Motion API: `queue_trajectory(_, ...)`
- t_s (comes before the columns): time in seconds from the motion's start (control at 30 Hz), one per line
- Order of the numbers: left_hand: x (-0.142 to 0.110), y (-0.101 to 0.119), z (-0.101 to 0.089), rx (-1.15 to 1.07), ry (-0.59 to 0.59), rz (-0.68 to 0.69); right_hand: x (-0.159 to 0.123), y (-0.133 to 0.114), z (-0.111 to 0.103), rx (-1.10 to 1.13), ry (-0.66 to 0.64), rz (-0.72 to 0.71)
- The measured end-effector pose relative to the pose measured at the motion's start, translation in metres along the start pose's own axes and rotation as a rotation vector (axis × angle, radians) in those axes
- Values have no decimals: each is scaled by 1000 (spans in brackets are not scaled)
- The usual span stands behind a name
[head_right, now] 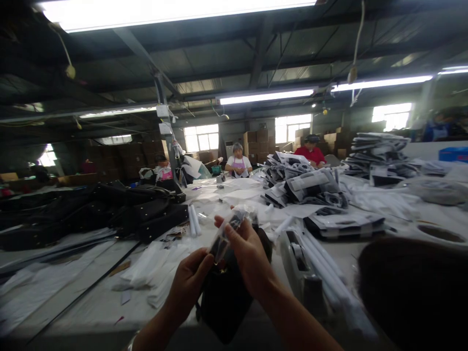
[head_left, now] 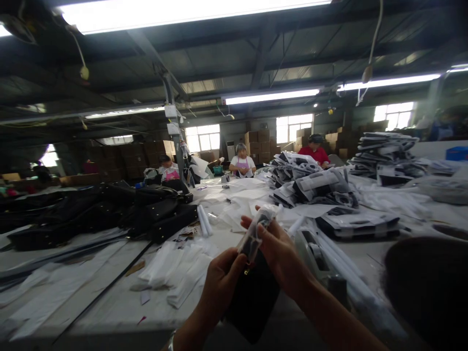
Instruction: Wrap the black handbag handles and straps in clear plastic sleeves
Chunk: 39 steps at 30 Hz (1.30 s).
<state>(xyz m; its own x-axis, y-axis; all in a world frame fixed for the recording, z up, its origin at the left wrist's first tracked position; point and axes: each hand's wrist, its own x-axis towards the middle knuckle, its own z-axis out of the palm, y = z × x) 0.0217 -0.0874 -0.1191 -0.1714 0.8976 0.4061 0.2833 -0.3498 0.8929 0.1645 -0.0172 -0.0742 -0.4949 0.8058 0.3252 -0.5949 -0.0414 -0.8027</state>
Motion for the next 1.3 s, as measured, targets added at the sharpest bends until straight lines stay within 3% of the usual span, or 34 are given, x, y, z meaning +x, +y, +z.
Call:
queue_trajectory(0.17,-10,-10,3,76,-11,117,-15,6,9,-262,0,19)
queue_trajectory(0.27,-7,-14,9,-44,56,49,-19,17,10,-358,6,-34)
queue_trajectory(0.37,-6,-18,11,-223,21,38,-21,33,4,-533,54,-166)
queue_trajectory(0.47,-11,-24,6,-285,0,75,-23,52,-4,-661,82,-212)
queue_trajectory(0.63,-6,-17,-10,-132,218,129,-29,69,-7,-736,59,-189)
queue_trajectory(0.7,4,-3,-15,-32,148,120,-30,67,-4,-794,23,-185)
queue_trajectory(0.8,22,16,-19,12,-167,100,-32,62,-5,-863,-56,-183)
queue_trajectory(0.87,28,19,-19,-43,-244,56,-34,61,-10,-917,-79,-177)
queue_trajectory(1.07,21,-8,-14,-273,-111,-122,-35,76,-32,-1139,-85,-272)
queue_trajectory(1.2,19,-13,-18,-237,-106,-86,-32,70,-37,-1047,-189,-252)
queue_trajectory(1.3,15,-15,-23,-100,-30,-16,-33,62,-35,-986,-167,-238)
